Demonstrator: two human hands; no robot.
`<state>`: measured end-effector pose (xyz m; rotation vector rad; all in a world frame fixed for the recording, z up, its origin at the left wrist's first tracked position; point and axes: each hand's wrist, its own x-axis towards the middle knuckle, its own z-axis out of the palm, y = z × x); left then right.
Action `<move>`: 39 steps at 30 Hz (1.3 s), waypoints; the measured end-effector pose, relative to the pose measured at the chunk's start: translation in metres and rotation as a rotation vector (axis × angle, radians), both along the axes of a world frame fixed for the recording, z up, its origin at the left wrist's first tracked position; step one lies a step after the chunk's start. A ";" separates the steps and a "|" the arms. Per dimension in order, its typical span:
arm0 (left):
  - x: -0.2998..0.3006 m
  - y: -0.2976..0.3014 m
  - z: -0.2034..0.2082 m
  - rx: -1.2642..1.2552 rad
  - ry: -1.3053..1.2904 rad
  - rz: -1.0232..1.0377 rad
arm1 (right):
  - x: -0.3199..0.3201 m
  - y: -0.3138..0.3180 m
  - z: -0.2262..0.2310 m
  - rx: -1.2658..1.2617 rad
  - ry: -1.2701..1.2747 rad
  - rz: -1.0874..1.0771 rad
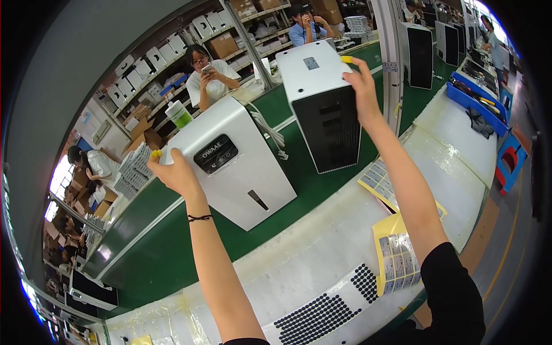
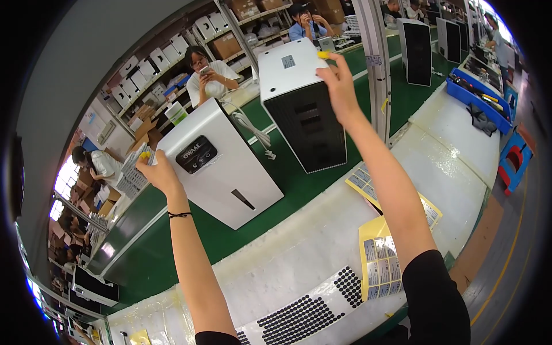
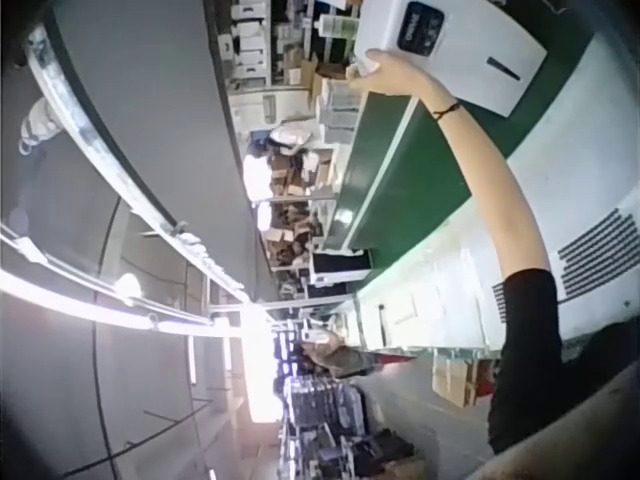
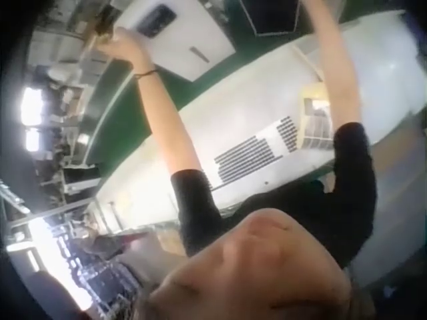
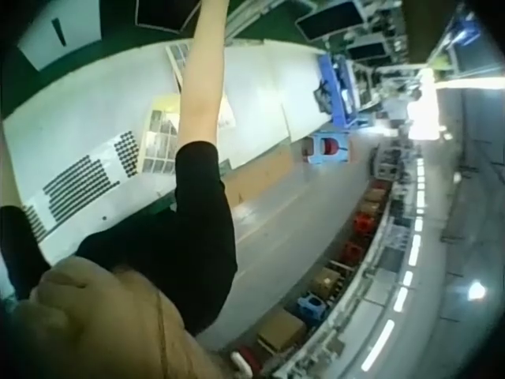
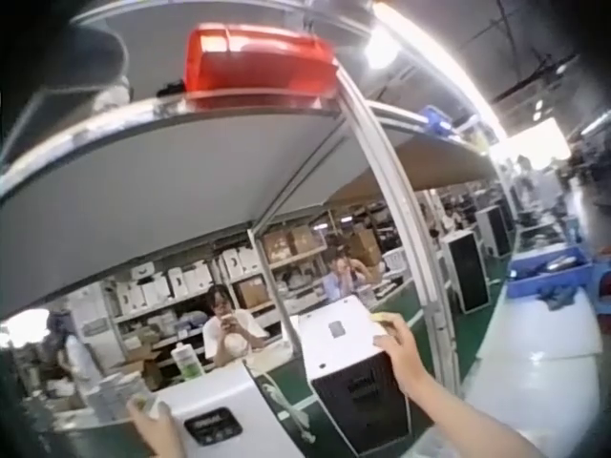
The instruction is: Applying rubber feet and serial number stickers to the bottom of computer cases on an assembly line.
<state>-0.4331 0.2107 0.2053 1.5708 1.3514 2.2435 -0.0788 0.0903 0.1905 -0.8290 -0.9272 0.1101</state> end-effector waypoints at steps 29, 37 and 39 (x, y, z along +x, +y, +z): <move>0.026 -0.020 -0.005 -0.041 -0.234 -0.271 | -0.088 0.011 0.000 -0.569 -0.087 0.489; 0.038 -0.102 -0.032 0.003 -0.357 -0.507 | -0.083 0.017 0.003 -0.732 0.396 0.823; 0.032 -0.113 -0.054 -0.019 -0.584 -0.605 | -0.087 0.016 -0.005 -0.654 0.423 0.907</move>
